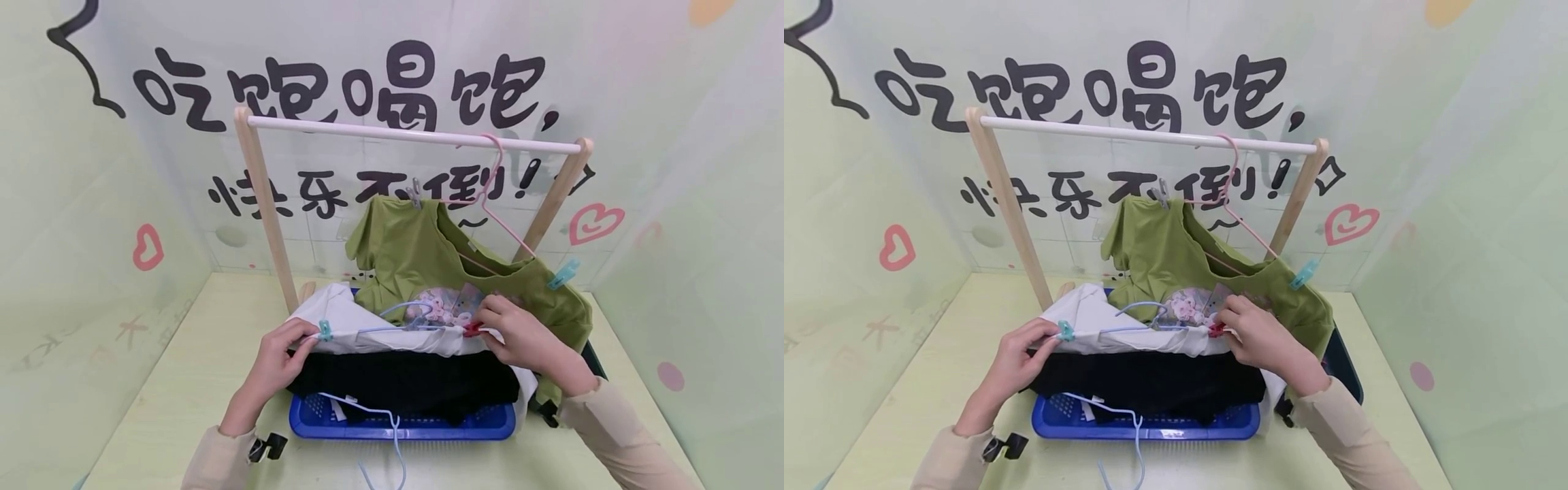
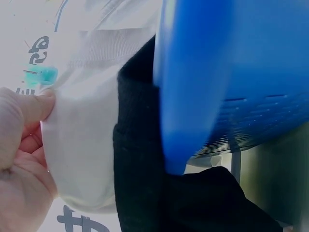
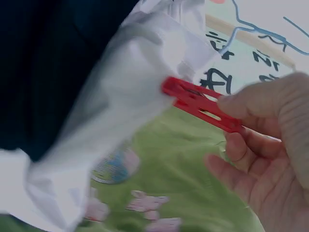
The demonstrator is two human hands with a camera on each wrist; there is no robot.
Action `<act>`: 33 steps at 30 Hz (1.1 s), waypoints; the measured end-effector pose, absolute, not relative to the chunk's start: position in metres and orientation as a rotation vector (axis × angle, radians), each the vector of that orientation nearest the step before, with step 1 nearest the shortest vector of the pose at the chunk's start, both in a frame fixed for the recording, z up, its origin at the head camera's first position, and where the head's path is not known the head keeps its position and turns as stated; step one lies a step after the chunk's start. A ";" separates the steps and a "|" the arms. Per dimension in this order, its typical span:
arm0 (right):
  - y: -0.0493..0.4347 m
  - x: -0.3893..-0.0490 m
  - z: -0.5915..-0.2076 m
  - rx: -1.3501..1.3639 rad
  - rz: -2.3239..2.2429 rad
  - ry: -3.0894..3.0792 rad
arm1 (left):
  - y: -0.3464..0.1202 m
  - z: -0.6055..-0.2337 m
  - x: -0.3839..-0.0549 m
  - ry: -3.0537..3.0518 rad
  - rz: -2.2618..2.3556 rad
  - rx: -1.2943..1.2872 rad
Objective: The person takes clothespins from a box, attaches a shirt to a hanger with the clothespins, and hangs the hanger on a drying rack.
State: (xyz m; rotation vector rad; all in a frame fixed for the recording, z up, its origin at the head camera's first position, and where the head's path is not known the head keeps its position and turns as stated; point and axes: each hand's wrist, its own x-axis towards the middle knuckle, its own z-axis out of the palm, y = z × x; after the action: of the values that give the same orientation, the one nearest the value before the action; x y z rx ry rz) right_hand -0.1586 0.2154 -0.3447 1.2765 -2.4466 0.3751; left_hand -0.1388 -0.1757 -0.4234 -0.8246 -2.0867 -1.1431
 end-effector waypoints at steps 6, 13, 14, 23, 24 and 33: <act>0.232 -0.155 -0.373 1.036 0.704 -2.540 | -0.172 -0.423 -0.140 -2.088 -1.132 -0.821; 0.239 -0.154 -0.400 0.887 0.743 -2.532 | -0.174 -0.423 -0.141 -2.088 -1.130 -0.820; 0.239 -0.155 -0.402 0.885 0.731 -2.507 | -0.174 -0.422 -0.141 -2.088 -1.130 -0.822; 0.238 -0.151 -0.396 0.887 0.807 -2.173 | -0.177 -0.411 -0.146 -2.074 -1.140 -0.862; 0.237 -0.151 -0.393 0.889 0.826 -2.124 | -0.177 -0.406 -0.148 -2.069 -1.137 -0.866; 0.234 -0.145 -0.359 0.738 0.742 -1.927 | -0.164 -0.356 -0.184 -2.027 -1.054 -0.892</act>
State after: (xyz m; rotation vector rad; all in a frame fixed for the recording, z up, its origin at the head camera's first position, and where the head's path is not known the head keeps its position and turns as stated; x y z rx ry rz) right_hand -0.1453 0.2335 -0.3591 0.7379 -1.9271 0.7417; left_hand -0.1839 -0.1645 -0.3564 -0.8918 -2.0268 -1.0536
